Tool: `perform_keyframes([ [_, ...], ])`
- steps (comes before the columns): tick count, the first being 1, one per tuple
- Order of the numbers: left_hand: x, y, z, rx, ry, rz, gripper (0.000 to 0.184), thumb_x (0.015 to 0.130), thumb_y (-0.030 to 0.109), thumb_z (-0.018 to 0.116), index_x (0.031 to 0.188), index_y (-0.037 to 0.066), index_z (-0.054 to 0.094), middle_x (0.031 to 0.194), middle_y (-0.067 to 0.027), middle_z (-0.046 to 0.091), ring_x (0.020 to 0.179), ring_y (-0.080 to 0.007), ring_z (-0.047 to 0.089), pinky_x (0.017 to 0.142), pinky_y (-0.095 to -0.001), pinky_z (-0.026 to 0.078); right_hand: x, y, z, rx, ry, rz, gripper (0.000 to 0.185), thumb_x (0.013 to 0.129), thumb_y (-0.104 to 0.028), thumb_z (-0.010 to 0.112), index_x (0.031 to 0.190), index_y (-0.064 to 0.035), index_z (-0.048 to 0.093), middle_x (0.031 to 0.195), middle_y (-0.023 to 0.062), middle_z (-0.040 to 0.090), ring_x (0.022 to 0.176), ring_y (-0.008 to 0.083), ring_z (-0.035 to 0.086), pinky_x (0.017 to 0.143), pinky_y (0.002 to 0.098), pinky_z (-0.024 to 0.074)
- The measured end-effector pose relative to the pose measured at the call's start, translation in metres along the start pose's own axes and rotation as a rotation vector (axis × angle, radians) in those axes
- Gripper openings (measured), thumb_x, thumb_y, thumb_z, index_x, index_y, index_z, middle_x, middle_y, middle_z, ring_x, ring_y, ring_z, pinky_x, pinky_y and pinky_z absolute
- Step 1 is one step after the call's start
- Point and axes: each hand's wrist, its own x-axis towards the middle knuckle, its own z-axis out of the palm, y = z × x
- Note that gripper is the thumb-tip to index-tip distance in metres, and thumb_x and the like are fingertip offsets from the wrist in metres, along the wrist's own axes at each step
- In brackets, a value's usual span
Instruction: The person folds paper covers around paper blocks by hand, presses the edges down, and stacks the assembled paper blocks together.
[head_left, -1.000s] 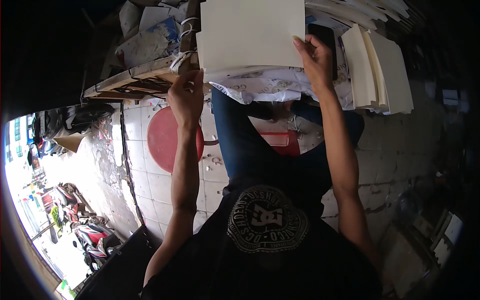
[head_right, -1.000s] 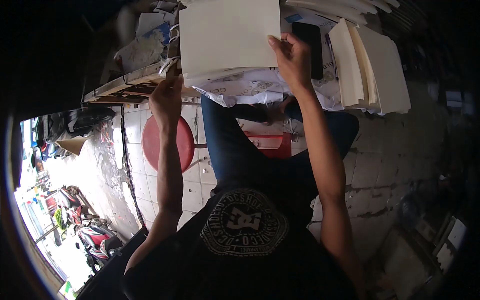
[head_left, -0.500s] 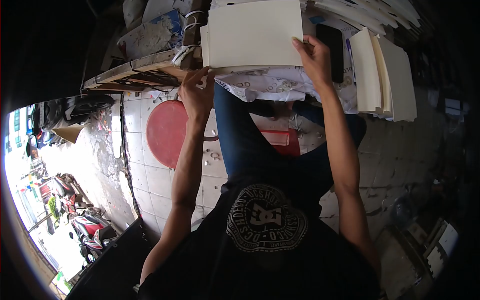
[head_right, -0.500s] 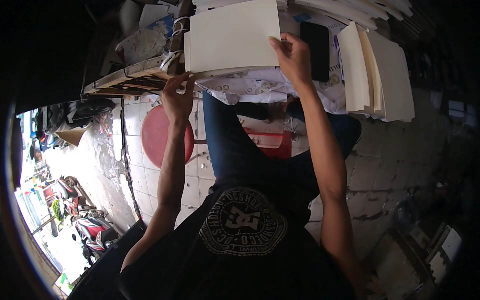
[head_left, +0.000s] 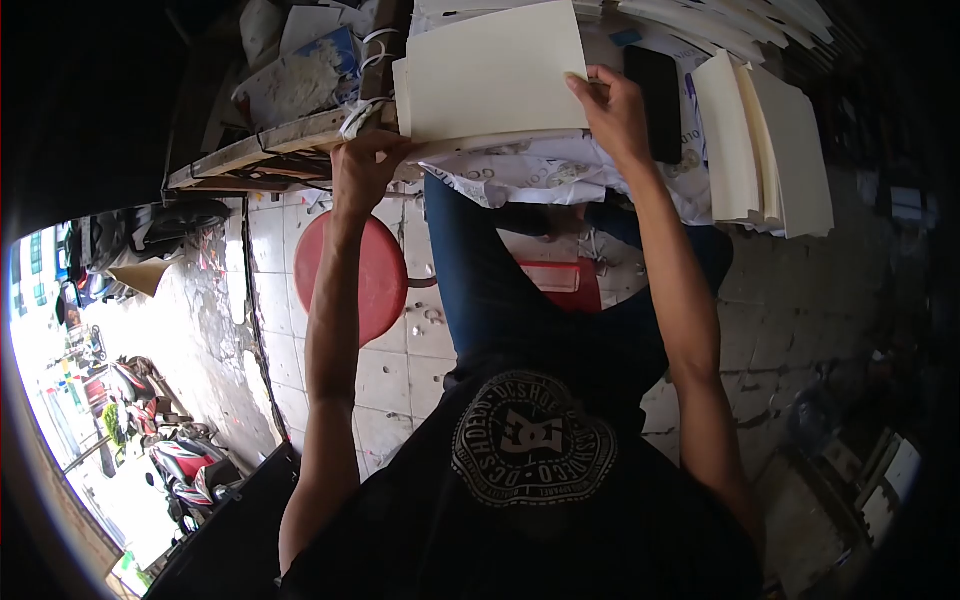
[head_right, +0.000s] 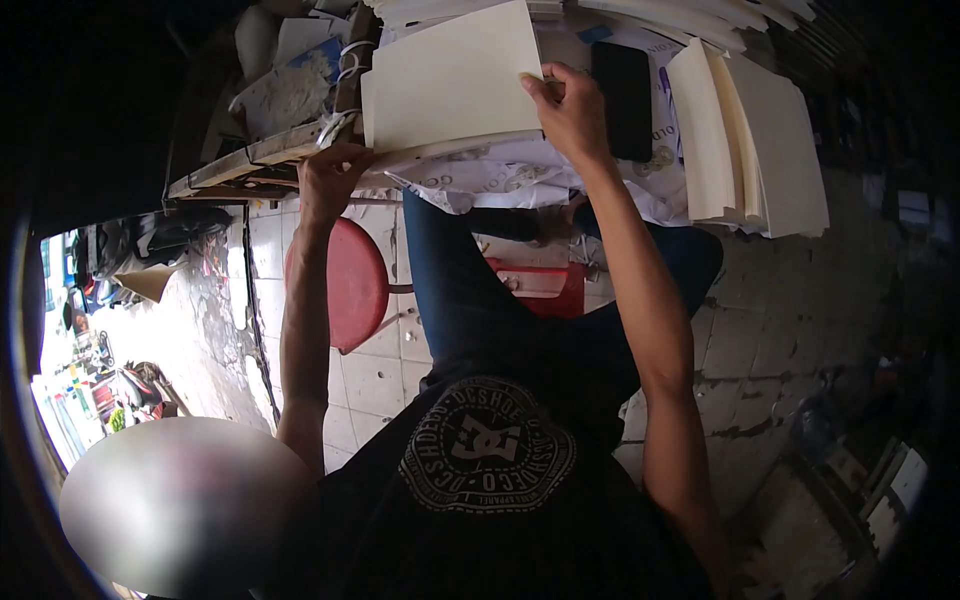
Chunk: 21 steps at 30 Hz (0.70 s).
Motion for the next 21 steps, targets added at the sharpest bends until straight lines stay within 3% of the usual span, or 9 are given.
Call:
perform_keyframes([
  [8,0.007,-0.01,-0.005,-0.07,-0.124,-0.064,0.014,0.079,0.013,0.078,0.092,0.007,0.078,0.085,-0.0079,0.074,0.071,-0.0151,0.069,0.064,-0.0285,0.051,0.003,-0.003,0.001,-0.048,-0.01,0.005,0.021,0.089,-0.021,0.071,0.092,-0.0008,0.067,0.061,0.0056,0.064,0.053,0.0068,0.052,0.054,0.0259,0.0417],
  [11,0.008,-0.015,-0.005,-0.071,-0.137,-0.006,0.014,0.085,0.014,0.071,0.096,0.008,0.077,0.078,-0.0043,0.073,0.067,-0.0077,0.064,0.061,-0.0254,0.049,0.005,0.001,0.003,-0.042,0.015,-0.006,0.022,0.089,-0.021,0.072,0.091,-0.0002,0.066,0.061,0.0056,0.064,0.053,0.0072,0.052,0.054,0.0259,0.0417],
  [15,0.011,-0.01,-0.007,-0.103,-0.204,-0.116,0.015,0.086,0.014,0.069,0.097,0.008,0.077,0.071,-0.0021,0.069,0.06,-0.0065,0.058,0.055,-0.025,0.046,0.006,0.002,-0.001,-0.065,-0.005,-0.037,0.024,0.087,-0.023,0.073,0.086,-0.0007,0.066,0.06,0.0052,0.062,0.053,0.0082,0.052,0.054,0.0266,0.0424],
  [21,0.011,-0.009,-0.007,-0.1,-0.218,-0.123,0.015,0.086,0.015,0.07,0.097,0.007,0.077,0.073,-0.0027,0.071,0.063,-0.0067,0.06,0.058,-0.0247,0.048,0.007,-0.003,-0.006,-0.154,0.008,-0.063,0.028,0.085,-0.027,0.075,0.082,-0.0008,0.066,0.06,0.0068,0.06,0.054,0.0112,0.054,0.054,0.0281,0.0445],
])
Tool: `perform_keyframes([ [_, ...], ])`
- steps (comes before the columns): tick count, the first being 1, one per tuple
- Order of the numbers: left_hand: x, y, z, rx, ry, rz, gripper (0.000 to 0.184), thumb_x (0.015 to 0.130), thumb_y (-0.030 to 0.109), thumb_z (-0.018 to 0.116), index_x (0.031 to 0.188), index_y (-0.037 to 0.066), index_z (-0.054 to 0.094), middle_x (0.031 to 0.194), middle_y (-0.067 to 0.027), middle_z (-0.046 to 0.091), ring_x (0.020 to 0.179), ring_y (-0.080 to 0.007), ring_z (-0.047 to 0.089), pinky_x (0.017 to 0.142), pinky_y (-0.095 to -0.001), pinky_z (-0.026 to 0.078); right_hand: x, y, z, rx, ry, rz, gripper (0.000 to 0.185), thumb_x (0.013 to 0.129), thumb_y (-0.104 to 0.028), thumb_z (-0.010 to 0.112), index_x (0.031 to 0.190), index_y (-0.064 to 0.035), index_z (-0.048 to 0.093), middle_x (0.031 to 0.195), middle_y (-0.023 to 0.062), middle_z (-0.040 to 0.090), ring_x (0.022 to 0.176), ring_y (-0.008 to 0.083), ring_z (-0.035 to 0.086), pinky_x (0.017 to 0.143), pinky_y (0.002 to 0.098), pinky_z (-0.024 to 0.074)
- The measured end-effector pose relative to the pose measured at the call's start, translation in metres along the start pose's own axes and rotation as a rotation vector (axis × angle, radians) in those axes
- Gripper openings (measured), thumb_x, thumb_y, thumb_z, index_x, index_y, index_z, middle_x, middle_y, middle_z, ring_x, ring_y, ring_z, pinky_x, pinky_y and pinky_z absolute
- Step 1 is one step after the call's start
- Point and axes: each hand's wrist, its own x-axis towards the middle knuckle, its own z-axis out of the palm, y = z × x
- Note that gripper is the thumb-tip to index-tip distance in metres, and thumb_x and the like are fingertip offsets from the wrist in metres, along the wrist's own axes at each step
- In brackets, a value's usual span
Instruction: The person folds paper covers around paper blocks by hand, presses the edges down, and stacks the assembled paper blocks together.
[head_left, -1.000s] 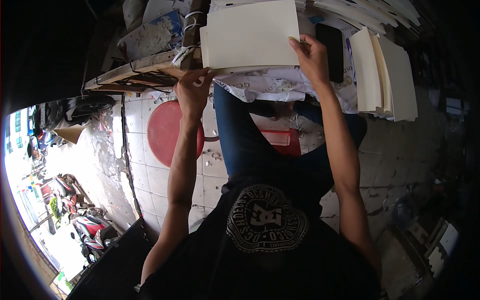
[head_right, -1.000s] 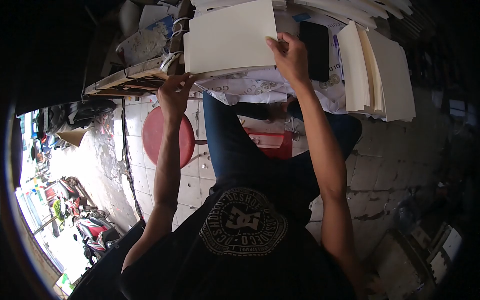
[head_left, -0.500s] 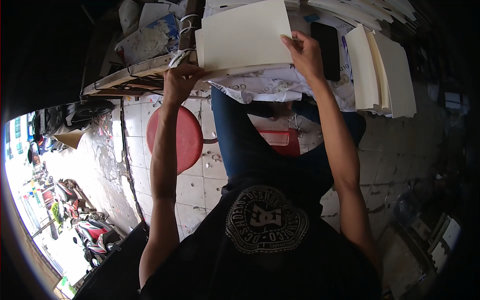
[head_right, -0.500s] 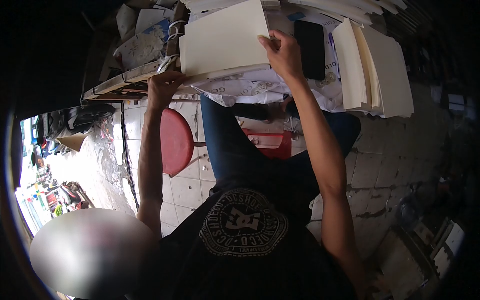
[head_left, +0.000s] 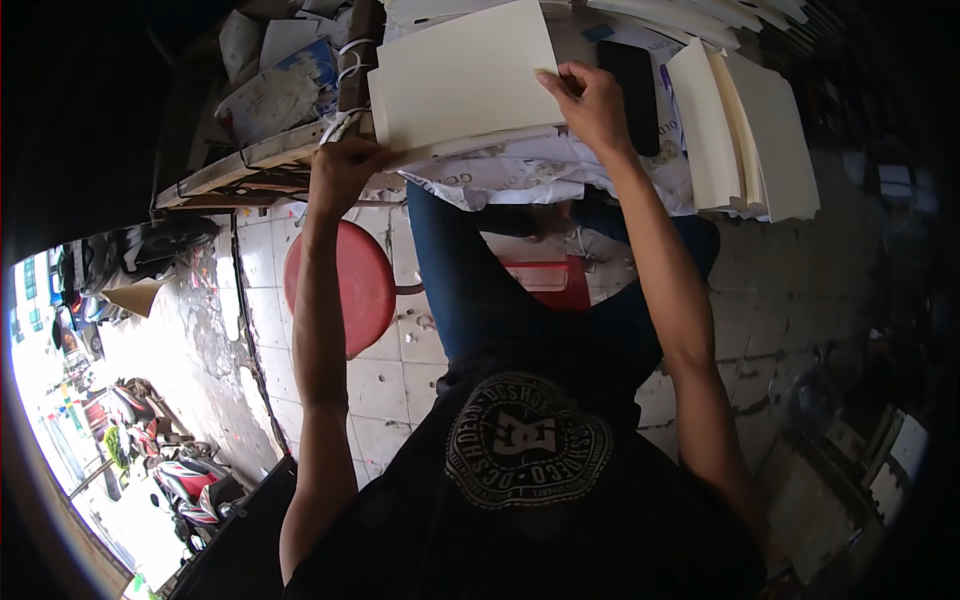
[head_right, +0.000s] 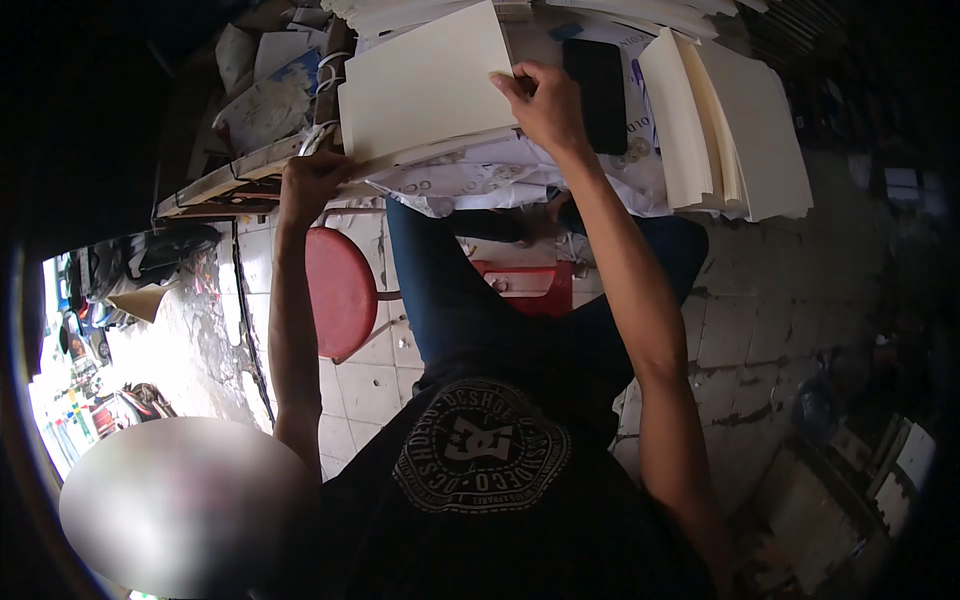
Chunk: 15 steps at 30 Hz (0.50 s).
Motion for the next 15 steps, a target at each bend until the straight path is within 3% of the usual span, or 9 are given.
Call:
perform_keyframes([
  [3,0.0001,0.0046,-0.0022,-0.018,-0.037,-0.095,0.018,0.08,0.012,0.074,0.096,0.007,0.078,0.087,-0.0081,0.075,0.079,-0.0147,0.071,0.077,-0.0279,0.054,0.001,-0.0005,-0.0017,-0.021,-0.01,-0.007,0.029,0.084,-0.028,0.075,0.082,-0.0005,0.066,0.061,0.0075,0.061,0.054,0.0128,0.055,0.055,0.0289,0.0454],
  [15,0.0004,0.0013,-0.0011,-0.008,-0.012,-0.079,0.018,0.08,0.013,0.073,0.096,0.007,0.078,0.087,-0.0084,0.075,0.079,-0.0142,0.071,0.077,-0.0277,0.054,0.0016,-0.0025,-0.0003,-0.047,0.009,0.006,0.028,0.083,-0.027,0.076,0.081,-0.0006,0.067,0.063,0.0094,0.064,0.055,0.0161,0.061,0.057,0.031,0.0476],
])
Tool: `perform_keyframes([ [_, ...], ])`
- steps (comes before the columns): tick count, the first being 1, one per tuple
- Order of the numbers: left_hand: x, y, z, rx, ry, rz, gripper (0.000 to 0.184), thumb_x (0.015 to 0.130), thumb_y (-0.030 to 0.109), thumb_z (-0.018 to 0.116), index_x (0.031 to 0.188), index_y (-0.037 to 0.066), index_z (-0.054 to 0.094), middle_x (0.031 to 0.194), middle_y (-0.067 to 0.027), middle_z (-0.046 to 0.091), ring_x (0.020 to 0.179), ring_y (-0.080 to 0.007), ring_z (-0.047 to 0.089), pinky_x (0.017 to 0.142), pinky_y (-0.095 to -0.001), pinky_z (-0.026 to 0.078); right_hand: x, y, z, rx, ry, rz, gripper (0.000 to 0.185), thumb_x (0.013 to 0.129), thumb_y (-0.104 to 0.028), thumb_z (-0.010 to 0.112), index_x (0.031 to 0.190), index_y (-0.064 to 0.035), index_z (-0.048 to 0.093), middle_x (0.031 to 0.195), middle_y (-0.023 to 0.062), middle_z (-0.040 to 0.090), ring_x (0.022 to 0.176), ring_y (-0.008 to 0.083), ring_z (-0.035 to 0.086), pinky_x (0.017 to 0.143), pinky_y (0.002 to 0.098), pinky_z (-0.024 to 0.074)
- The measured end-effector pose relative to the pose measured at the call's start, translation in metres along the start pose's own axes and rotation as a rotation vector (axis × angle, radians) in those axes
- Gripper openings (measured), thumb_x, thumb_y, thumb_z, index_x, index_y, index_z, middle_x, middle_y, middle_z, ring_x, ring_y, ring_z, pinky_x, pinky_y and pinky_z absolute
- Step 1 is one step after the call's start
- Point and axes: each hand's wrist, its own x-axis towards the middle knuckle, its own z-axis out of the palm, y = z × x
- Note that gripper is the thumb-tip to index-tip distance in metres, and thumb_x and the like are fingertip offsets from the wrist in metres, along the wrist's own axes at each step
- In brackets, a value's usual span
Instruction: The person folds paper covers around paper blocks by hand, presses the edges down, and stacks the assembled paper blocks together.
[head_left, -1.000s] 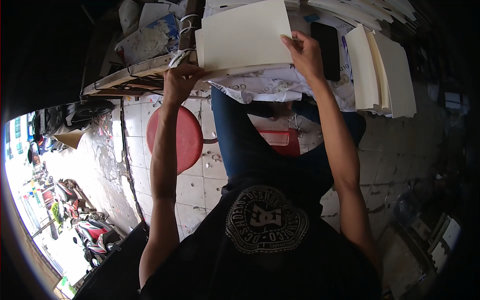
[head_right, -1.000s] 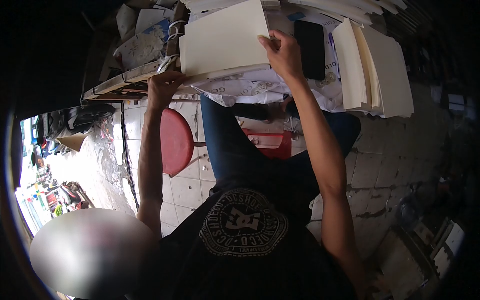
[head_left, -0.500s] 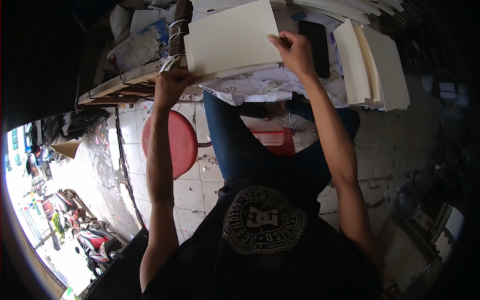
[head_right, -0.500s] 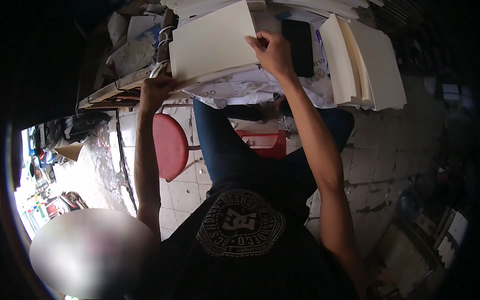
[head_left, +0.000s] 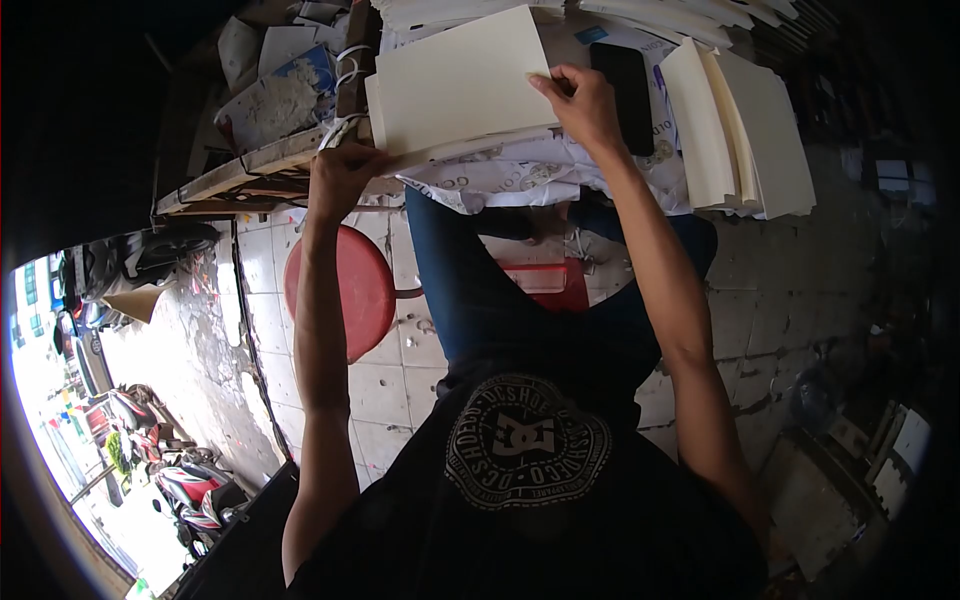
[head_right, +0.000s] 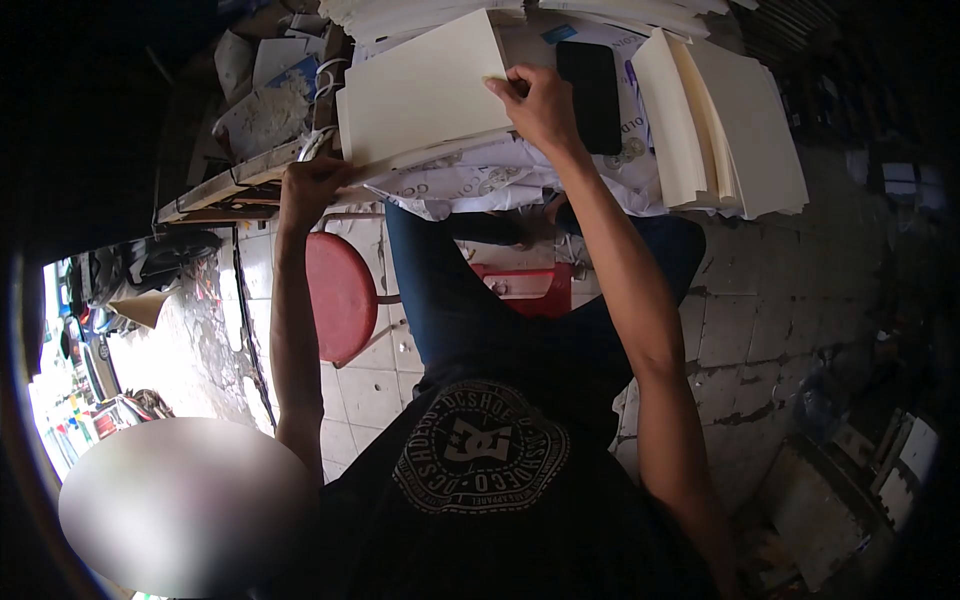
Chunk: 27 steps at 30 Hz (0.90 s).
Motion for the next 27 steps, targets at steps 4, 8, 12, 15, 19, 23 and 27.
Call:
perform_keyframes([
  [4,-0.001,0.002,-0.001,-0.007,0.0,-0.006,0.017,0.08,0.012,0.073,0.096,0.006,0.078,0.087,-0.0085,0.075,0.079,-0.0141,0.071,0.076,-0.0278,0.054,0.001,-0.001,0.0,-0.028,0.001,-0.031,0.029,0.083,-0.026,0.076,0.079,-0.0001,0.066,0.063,0.0102,0.064,0.055,0.0188,0.062,0.056,0.0315,0.0479],
  [8,-0.001,0.0,0.001,-0.033,0.001,-0.018,0.017,0.079,0.011,0.073,0.095,0.005,0.077,0.087,-0.0088,0.075,0.078,-0.0141,0.071,0.076,-0.0277,0.054,0.001,0.006,0.003,-0.025,-0.002,-0.073,0.03,0.084,-0.028,0.077,0.082,-0.0001,0.067,0.06,0.0036,0.059,0.056,0.0073,0.05,0.054,0.0257,0.0427],
  [12,-0.001,0.0,-0.001,-0.051,-0.007,-0.006,0.018,0.079,0.01,0.073,0.095,0.005,0.077,0.088,-0.0087,0.075,0.079,-0.0141,0.071,0.076,-0.0275,0.054,0.002,0.001,0.001,-0.058,-0.014,-0.083,0.03,0.082,-0.024,0.078,0.074,0.0007,0.063,0.059,0.011,0.062,0.052,0.0223,0.063,0.054,0.0321,0.0477],
  [15,-0.001,0.002,-0.001,-0.03,-0.004,-0.011,0.018,0.078,0.011,0.074,0.095,0.005,0.077,0.088,-0.0083,0.075,0.079,-0.014,0.07,0.076,-0.0274,0.054,0.002,0.001,0.0,-0.077,-0.02,-0.098,0.029,0.082,-0.024,0.078,0.077,0.0007,0.063,0.062,0.0116,0.063,0.055,0.0232,0.064,0.056,0.0324,0.0483],
  [19,-0.002,-0.001,-0.002,-0.057,0.01,0.025,0.022,0.086,0.02,0.071,0.096,0.001,0.076,0.077,-0.0077,0.072,0.069,-0.0095,0.065,0.065,-0.0258,0.051,-0.007,-0.007,0.002,-0.348,0.095,-0.234,0.038,0.08,-0.023,0.078,0.106,-0.0014,0.061,0.094,0.0155,0.065,0.085,0.0276,0.064,0.073,0.0359,0.0502],
  [23,-0.005,0.029,-0.001,-0.078,0.068,-0.297,0.041,0.086,0.039,0.072,0.093,-0.001,0.076,0.074,-0.0082,0.071,0.067,-0.0096,0.063,0.062,-0.0276,0.049,-0.043,-0.055,0.02,-0.519,0.004,-0.35,0.07,0.08,-0.025,0.076,0.138,-0.0027,0.045,0.131,0.0177,0.051,0.116,0.0325,0.051,0.092,0.05,0.0437],
  [27,-0.005,0.031,0.026,0.11,0.238,-0.313,0.051,0.082,0.049,0.074,0.093,-0.001,0.075,0.075,-0.0139,0.072,0.071,-0.0207,0.069,0.072,-0.0348,0.052,-0.075,-0.07,0.057,-0.546,-0.119,-0.429,0.074,0.086,-0.041,0.067,0.141,0.0016,0.042,0.144,0.0195,0.041,0.133,0.0318,0.042,0.106,0.0562,0.0332],
])
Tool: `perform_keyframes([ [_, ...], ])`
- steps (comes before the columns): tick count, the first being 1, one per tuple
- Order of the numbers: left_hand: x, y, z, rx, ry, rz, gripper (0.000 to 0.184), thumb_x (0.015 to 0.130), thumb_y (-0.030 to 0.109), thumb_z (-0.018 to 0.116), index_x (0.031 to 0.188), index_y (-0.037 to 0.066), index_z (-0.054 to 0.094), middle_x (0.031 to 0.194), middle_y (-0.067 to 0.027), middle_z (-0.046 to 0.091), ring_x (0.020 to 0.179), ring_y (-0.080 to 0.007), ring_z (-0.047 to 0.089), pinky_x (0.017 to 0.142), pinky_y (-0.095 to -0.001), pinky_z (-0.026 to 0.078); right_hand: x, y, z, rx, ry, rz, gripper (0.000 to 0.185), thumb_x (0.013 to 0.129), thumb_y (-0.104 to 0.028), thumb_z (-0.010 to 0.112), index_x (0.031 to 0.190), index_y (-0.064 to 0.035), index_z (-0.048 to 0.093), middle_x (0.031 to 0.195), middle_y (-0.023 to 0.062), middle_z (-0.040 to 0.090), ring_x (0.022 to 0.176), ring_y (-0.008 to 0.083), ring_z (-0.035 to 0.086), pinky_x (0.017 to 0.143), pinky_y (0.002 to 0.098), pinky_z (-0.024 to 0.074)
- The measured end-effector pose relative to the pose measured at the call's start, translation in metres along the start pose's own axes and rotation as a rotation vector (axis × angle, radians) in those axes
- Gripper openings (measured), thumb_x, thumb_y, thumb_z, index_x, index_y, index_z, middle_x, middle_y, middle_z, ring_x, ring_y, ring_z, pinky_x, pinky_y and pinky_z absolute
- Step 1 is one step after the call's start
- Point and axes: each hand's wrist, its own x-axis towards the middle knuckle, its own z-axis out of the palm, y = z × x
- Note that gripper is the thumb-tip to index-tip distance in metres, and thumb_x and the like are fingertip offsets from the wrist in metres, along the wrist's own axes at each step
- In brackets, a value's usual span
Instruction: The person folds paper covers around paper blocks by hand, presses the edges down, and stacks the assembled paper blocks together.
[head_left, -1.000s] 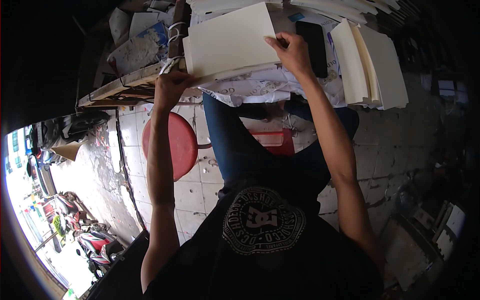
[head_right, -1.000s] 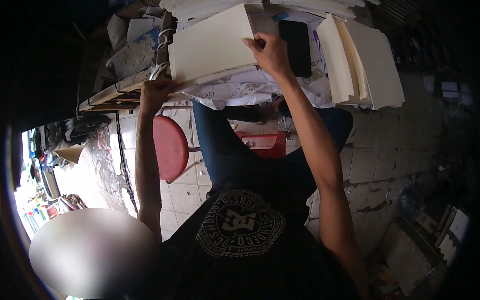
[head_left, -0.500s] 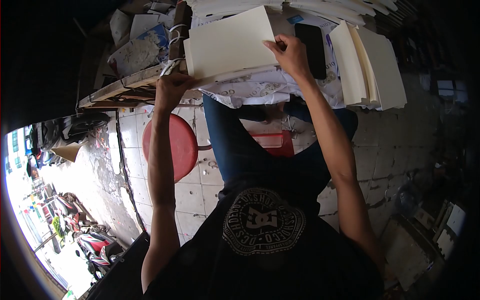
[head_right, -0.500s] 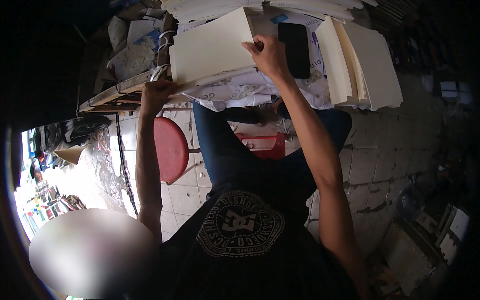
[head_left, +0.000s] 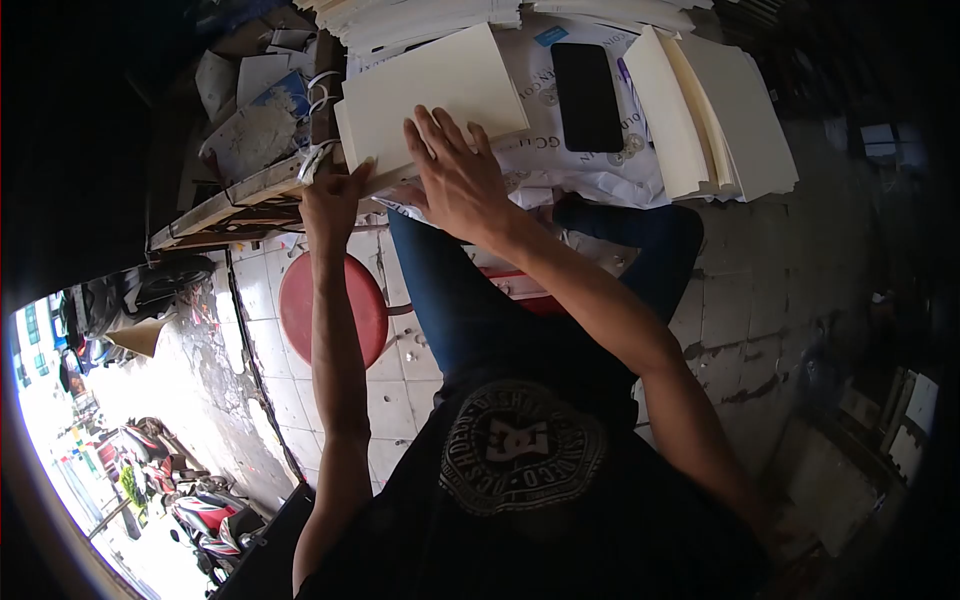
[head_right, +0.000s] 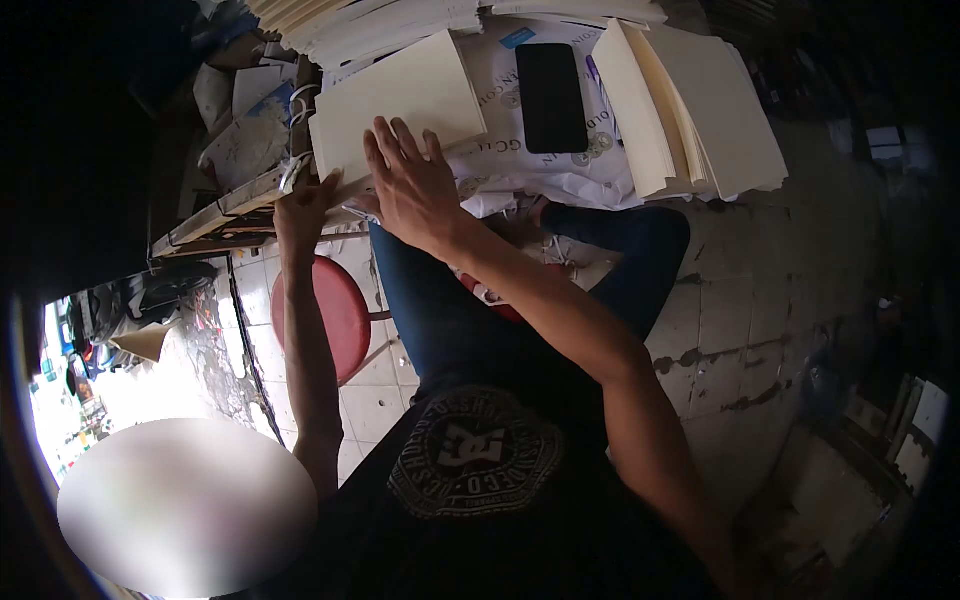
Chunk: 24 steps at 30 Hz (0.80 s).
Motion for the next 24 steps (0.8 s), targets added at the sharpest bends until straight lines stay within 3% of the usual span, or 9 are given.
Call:
perform_keyframes([
  [4,0.001,-0.011,0.008,0.015,0.054,0.045,0.047,0.083,0.046,0.074,0.098,0.002,0.075,0.078,-0.0135,0.073,0.072,-0.0197,0.068,0.074,-0.0334,0.051,-0.02,0.02,-0.003,-0.048,-0.024,0.065,0.077,0.091,-0.053,0.056,0.141,0.0033,0.042,0.149,0.0186,0.04,0.14,0.0292,0.036,0.112,0.0566,0.0264],
  [7,-0.001,-0.005,0.006,-0.082,0.069,0.047,0.047,0.079,0.045,0.078,0.092,0.0,0.075,0.081,-0.0164,0.073,0.078,-0.0256,0.072,0.076,-0.036,0.053,-0.034,0.057,-0.018,-0.111,0.001,0.112,0.079,0.092,-0.059,0.053,0.139,0.0044,0.045,0.146,0.0193,0.044,0.14,0.0289,0.038,0.112,0.0585,0.0253],
  [12,-0.013,-0.002,0.008,-0.154,0.14,0.064,0.039,0.082,0.037,0.077,0.095,0.0,0.074,0.084,-0.0143,0.073,0.077,-0.0219,0.07,0.073,-0.0345,0.053,-0.031,0.069,-0.021,0.097,0.013,-0.002,0.084,0.086,-0.053,0.067,0.132,0.014,0.044,0.14,0.0335,0.043,0.137,0.0409,0.039,0.112,0.0411,0.0368],
  [14,-0.02,-0.01,0.005,-0.3,0.099,0.017,0.038,0.085,0.034,0.076,0.097,-0.002,0.073,0.085,-0.013,0.073,0.077,-0.018,0.069,0.07,-0.0306,0.053,-0.035,0.069,-0.023,0.112,0.013,0.011,0.083,0.086,-0.053,0.067,0.131,0.0135,0.045,0.138,0.0325,0.045,0.136,0.0402,0.04,0.112,0.0416,0.0364],
  [17,-0.033,0.007,-0.004,-0.767,-0.025,-0.097,0.036,0.088,0.029,0.074,0.1,-0.005,0.07,0.088,-0.0144,0.073,0.077,-0.0167,0.069,0.071,-0.0271,0.054,-0.03,0.07,-0.025,0.113,0.012,0.014,0.077,0.085,-0.05,0.07,0.128,0.0106,0.05,0.135,0.0293,0.051,0.132,0.037,0.047,0.111,0.0445,0.0364],
  [19,-0.033,0.008,-0.003,-1.047,-0.07,-0.147,0.025,0.091,0.016,0.071,0.104,-0.004,0.063,0.091,-0.012,0.069,0.078,-0.0152,0.067,0.074,-0.0254,0.055,-0.02,0.068,-0.031,0.053,-0.023,0.014,0.074,0.083,-0.048,0.072,0.126,0.0092,0.051,0.134,0.0277,0.052,0.129,0.035,0.05,0.111,0.0459,0.0359],
  [22,-0.029,0.01,-0.001,-1.285,-0.117,-0.193,0.018,0.092,0.005,0.067,0.106,0.002,0.056,0.09,-0.0072,0.064,0.079,-0.0137,0.063,0.074,-0.0255,0.053,-0.001,0.051,-0.029,0.012,0.045,-0.108,0.06,0.084,-0.034,0.072,0.128,0.0026,0.053,0.133,0.0204,0.056,0.127,0.0321,0.052,0.111,0.0469,0.0338],
  [24,-0.029,0.007,0.001,-1.375,-0.131,-0.205,0.023,0.089,0.004,0.07,0.106,0.002,0.055,0.089,-0.0093,0.065,0.076,-0.0147,0.064,0.07,-0.0247,0.054,0.008,0.04,-0.021,0.006,0.074,-0.193,0.053,0.085,-0.024,0.069,0.131,-0.0025,0.053,0.135,0.015,0.056,0.129,0.0297,0.051,0.111,0.0469,0.0336],
])
